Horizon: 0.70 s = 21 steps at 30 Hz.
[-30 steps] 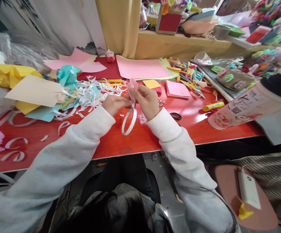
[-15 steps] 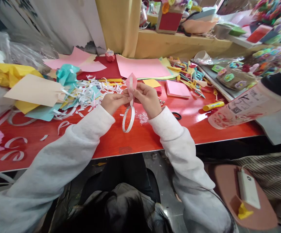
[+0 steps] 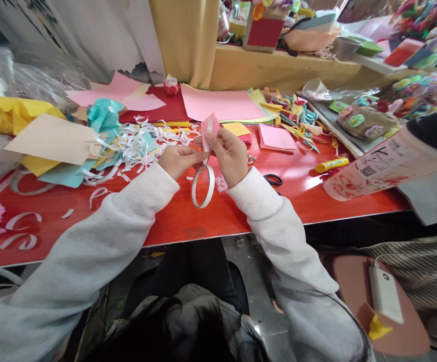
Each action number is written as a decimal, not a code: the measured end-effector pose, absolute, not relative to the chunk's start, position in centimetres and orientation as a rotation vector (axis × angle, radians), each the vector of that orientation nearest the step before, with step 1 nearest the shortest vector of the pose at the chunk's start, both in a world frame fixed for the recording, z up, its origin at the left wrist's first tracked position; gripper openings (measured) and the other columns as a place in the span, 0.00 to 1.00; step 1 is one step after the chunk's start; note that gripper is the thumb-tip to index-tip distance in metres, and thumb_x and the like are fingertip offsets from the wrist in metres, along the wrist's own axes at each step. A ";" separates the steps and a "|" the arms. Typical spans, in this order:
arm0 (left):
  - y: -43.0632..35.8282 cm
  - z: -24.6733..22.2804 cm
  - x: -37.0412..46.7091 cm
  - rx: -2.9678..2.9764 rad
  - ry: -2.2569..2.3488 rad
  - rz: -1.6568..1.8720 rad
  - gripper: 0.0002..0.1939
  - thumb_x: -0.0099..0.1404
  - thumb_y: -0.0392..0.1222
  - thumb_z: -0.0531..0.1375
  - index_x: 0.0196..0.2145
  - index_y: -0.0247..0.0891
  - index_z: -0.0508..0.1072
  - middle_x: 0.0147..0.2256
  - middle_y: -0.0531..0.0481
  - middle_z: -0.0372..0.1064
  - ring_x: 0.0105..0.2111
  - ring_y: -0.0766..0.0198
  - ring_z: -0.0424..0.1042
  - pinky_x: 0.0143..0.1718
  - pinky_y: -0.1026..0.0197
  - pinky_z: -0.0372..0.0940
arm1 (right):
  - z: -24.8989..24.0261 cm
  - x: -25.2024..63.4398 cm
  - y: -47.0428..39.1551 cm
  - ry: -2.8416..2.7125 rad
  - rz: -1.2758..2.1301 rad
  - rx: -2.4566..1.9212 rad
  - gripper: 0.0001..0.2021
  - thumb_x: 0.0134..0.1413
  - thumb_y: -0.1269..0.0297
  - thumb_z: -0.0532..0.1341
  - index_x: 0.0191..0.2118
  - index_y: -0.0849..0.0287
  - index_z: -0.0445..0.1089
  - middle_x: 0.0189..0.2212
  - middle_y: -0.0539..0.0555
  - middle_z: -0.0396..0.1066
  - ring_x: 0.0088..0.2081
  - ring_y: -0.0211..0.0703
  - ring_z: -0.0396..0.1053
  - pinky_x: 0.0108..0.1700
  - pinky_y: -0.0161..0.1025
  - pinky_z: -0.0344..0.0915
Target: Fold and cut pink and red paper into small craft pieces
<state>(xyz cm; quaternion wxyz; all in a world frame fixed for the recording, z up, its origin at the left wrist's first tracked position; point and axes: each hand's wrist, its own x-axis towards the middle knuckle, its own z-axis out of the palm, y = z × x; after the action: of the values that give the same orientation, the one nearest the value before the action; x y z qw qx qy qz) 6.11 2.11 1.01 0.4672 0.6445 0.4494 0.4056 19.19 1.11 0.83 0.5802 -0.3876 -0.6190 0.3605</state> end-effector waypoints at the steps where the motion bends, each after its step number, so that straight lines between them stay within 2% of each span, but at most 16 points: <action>1: 2.1 1.0 6.1 1.586 1.115 0.997 0.17 0.47 0.54 0.63 0.19 0.35 0.72 0.20 0.51 0.68 0.24 0.67 0.64 0.31 0.61 0.59 | 0.8 19.1 1.1 -1.458 0.831 -0.904 0.16 0.51 0.50 0.55 0.36 0.57 0.65 0.31 0.53 0.71 0.41 0.42 0.71 0.36 0.38 0.71; 9: 1.8 0.9 6.3 1.686 1.192 0.880 0.23 0.52 0.59 0.57 0.14 0.37 0.67 0.17 0.50 0.64 0.21 0.66 0.64 0.30 0.59 0.59 | 0.6 19.2 1.2 -1.400 0.760 -0.902 0.12 0.53 0.52 0.55 0.36 0.56 0.64 0.33 0.53 0.72 0.43 0.42 0.71 0.39 0.40 0.71; 14: 2.0 0.5 6.3 1.706 1.173 0.898 0.20 0.51 0.58 0.59 0.19 0.37 0.70 0.20 0.51 0.66 0.23 0.66 0.65 0.29 0.59 0.60 | 0.6 19.3 1.4 -1.423 0.747 -0.899 0.13 0.53 0.52 0.54 0.37 0.56 0.64 0.34 0.54 0.72 0.43 0.42 0.71 0.40 0.41 0.71; 21: 2.3 0.1 6.4 1.687 1.082 0.998 0.14 0.50 0.50 0.63 0.31 0.37 0.72 0.23 0.53 0.68 0.26 0.66 0.67 0.32 0.60 0.61 | 0.3 19.5 1.7 -1.436 0.753 -0.837 0.15 0.54 0.50 0.53 0.38 0.56 0.64 0.35 0.53 0.72 0.43 0.41 0.71 0.39 0.40 0.71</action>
<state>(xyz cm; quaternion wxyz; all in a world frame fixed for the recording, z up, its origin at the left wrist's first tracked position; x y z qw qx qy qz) 6.41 2.32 0.06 0.4362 0.6780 0.4349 0.4011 19.50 1.65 0.25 0.6118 -0.3627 -0.6225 0.3265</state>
